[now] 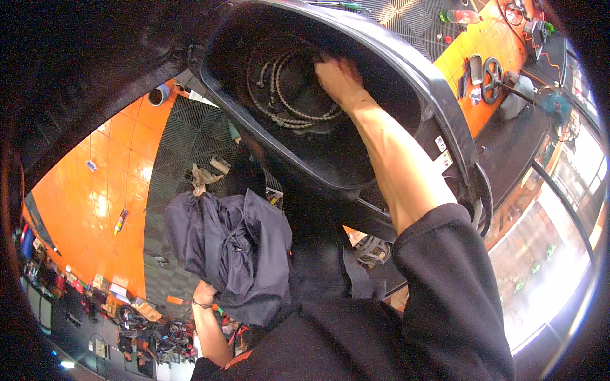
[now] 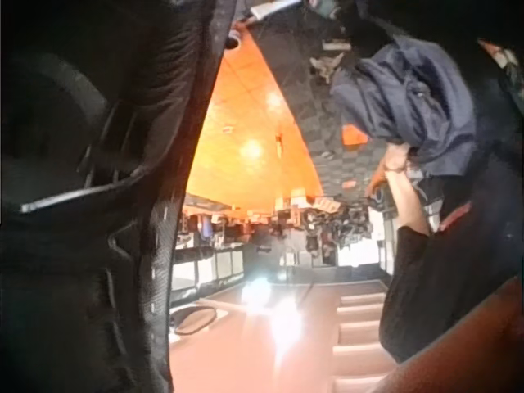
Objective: The person removes items from the storage compartment under a motorcycle seat, then uses a screwdriver to unscrew and detach the seat from the frame.
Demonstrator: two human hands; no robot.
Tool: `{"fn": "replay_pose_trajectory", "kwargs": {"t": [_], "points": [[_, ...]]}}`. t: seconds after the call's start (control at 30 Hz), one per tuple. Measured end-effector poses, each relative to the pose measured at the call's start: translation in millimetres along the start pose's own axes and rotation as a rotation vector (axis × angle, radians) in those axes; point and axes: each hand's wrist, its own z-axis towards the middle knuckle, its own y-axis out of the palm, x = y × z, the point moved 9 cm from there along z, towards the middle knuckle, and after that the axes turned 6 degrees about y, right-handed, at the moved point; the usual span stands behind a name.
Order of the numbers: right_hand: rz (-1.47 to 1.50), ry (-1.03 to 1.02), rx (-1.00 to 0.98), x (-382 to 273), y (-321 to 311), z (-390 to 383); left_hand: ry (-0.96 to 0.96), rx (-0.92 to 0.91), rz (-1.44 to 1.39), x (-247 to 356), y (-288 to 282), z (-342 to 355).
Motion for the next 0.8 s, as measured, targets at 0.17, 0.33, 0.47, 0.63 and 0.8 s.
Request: {"fn": "replay_pose_trajectory", "kwargs": {"t": [0.17, 0.33, 0.47, 0.63, 0.8], "points": [[-0.164, -0.261, 0.004, 0.9, 15.2, 3.9, 0.036, -0.014, -0.06, -5.3, -2.1, 5.2], [-0.049, -0.09, -0.041, -1.1, 10.6, 15.1, 0.033, -0.013, -0.038, -11.8, -8.6, 1.9], [-0.142, -0.285, -0.03, -20.0, 8.3, 5.2, 0.031, -0.013, -0.036, -12.6, -12.2, 2.5], [0.07, 0.001, -0.058, 2.8, 17.3, -6.2, 0.028, -0.012, -0.041, -14.2, -15.1, 3.2], [0.155, 0.144, 0.088, 3.1, 20.4, -20.7, 0.034, -0.012, -0.056, -10.0, -14.4, 5.9]]}}
